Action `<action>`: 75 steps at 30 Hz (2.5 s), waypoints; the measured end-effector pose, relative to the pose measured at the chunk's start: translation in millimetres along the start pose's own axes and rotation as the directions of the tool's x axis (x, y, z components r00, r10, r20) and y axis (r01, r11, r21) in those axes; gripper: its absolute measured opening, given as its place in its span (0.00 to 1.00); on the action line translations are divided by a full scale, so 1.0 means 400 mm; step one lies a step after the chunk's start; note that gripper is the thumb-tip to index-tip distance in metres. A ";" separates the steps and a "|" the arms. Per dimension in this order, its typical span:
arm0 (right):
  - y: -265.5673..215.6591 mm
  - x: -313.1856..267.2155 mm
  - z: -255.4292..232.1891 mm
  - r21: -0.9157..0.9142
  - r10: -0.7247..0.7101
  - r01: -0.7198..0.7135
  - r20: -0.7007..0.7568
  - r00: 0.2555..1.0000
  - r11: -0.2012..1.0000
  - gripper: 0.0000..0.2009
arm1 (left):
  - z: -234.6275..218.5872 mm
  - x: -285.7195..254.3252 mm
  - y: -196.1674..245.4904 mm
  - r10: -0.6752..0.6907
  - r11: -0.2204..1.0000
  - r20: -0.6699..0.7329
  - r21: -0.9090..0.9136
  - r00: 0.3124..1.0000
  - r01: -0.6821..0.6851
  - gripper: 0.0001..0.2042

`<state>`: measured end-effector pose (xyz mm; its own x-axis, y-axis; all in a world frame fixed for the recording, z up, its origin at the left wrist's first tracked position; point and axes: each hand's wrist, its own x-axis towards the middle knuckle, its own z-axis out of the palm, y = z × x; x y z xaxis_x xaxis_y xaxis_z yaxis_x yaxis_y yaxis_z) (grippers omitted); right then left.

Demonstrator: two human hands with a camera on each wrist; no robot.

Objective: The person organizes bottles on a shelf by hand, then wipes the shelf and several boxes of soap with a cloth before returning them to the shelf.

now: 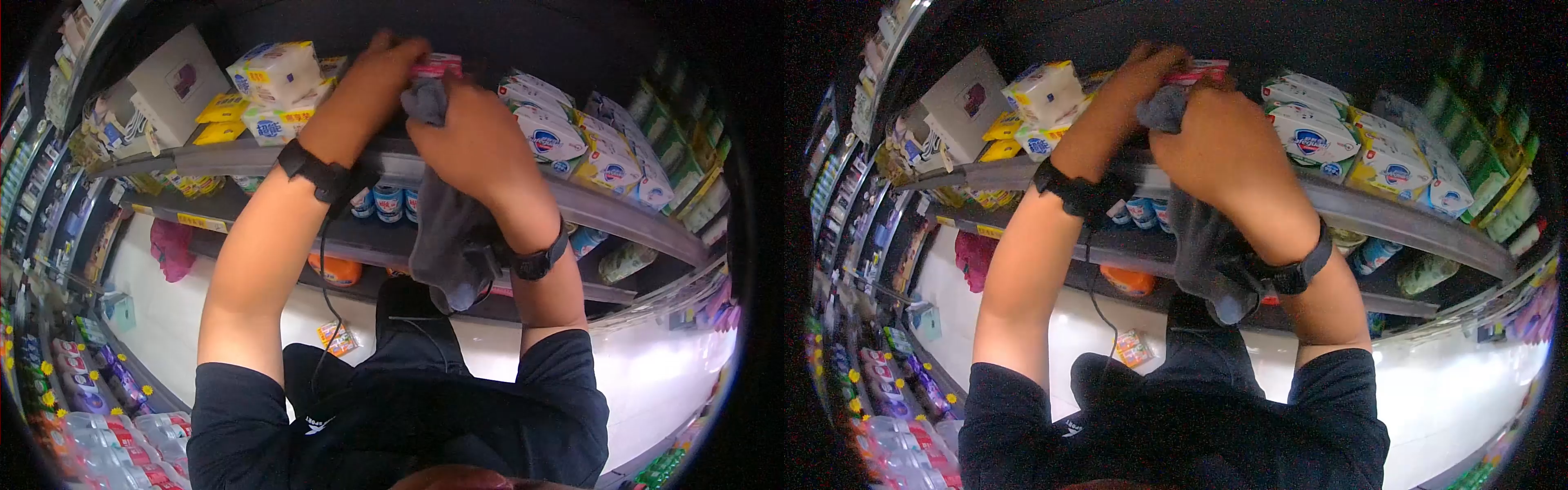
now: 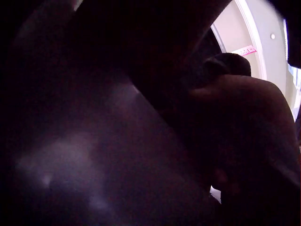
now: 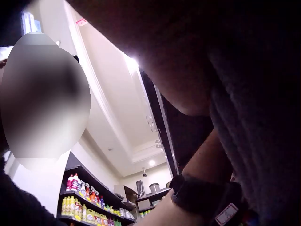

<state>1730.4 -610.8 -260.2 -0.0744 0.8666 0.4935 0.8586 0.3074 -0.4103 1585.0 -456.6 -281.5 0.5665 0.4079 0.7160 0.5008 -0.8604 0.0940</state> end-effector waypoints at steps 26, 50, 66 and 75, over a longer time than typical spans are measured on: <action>0.049 0.048 0.026 -0.465 -0.121 0.191 0.176 0.977 0.865 0.21 | -0.206 -0.599 0.220 -0.050 0.947 -0.239 -0.321 0.970 -0.030 0.07; 0.143 -0.535 0.502 0.514 0.295 -0.686 0.645 0.705 0.515 0.35 | 0.714 -1.769 0.191 -0.785 -0.598 -0.053 0.322 -0.617 0.734 0.70; 0.022 -0.530 0.774 0.829 -0.506 -0.474 0.558 0.658 0.297 0.39 | 0.257 -1.416 0.278 -0.858 -0.468 0.512 -0.755 -0.034 0.459 0.32; -0.158 -0.426 0.779 0.701 -0.486 -0.703 0.577 0.657 -0.118 0.35 | -0.008 -1.030 0.423 -0.889 0.264 -0.187 -0.955 0.418 0.134 0.52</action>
<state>1530.7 -655.3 -557.6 -0.7584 0.6467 0.0814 -0.4051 -0.3698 -0.8362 1434.2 -771.4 -558.4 -0.3310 0.8784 0.3448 -0.4167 -0.4639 0.7818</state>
